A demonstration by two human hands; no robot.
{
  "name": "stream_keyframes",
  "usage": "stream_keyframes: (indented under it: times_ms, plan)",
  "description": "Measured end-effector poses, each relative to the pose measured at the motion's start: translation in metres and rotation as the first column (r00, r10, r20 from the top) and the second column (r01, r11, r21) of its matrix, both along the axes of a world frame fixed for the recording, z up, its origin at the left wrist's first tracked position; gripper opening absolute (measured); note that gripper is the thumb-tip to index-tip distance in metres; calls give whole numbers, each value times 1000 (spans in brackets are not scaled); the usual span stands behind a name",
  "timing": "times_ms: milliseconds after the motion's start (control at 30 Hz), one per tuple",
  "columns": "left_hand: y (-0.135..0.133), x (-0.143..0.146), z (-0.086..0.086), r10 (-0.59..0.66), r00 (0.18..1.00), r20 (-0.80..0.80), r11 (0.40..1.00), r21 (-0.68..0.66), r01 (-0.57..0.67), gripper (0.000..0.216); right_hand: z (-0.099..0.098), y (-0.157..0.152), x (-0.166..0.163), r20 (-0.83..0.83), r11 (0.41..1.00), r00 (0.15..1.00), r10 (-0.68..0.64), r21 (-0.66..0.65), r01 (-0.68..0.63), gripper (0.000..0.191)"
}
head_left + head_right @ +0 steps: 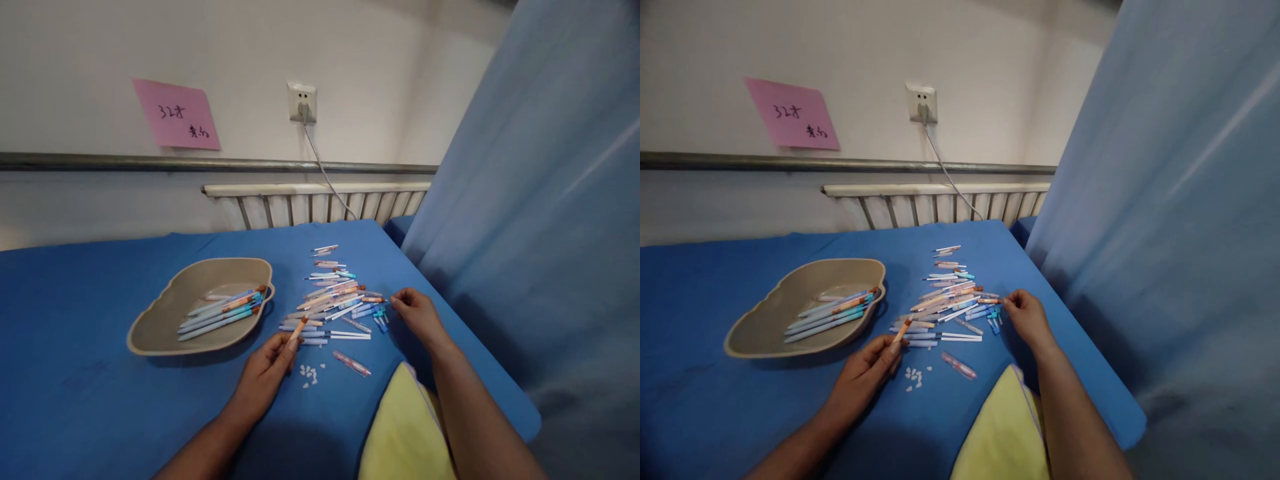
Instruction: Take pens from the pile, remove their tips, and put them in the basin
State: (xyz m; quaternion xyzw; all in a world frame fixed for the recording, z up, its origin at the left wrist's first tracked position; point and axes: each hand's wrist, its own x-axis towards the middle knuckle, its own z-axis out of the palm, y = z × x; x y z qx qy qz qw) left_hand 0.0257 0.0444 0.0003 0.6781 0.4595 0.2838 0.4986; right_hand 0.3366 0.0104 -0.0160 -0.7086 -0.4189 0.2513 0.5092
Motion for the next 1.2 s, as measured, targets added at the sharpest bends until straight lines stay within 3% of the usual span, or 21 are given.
stream_keyframes:
  times_ms: [300, 400, 600, 733, 900, 1200]
  plan:
    - [2, 1, -1, 0, 999, 33, 999, -51, 2, 37, -7, 0, 13, 315, 977, 949, 23, -209, 45, 15]
    - [2, 1, -5, -1, 999, 37, 999, -54, 3, 36, -8, 0, 11, 363, 963, 926, 99, -268, 2, 12]
    - [2, 1, -3, -17, 1000, 24, 998, -65, 19, 36, -5, -1, 0, 418, 919, 865, 277, -377, -112, 26]
    - [0, 2, -1, -19, 1000, 15, 998, -57, 19, 36, -2, -4, -7, 458, 898, 827, 325, -423, -118, 18]
    - [0, 2, -2, -32, 999, 6, 998, -46, 32, 37, -3, -8, -10, 496, 893, 807, 321, -442, -83, 11]
    - [-2, 3, 3, -13, 1000, -21, 1000, -27, 13, 37, -1, -8, -11, 439, 941, 862, 255, -319, -116, 29]
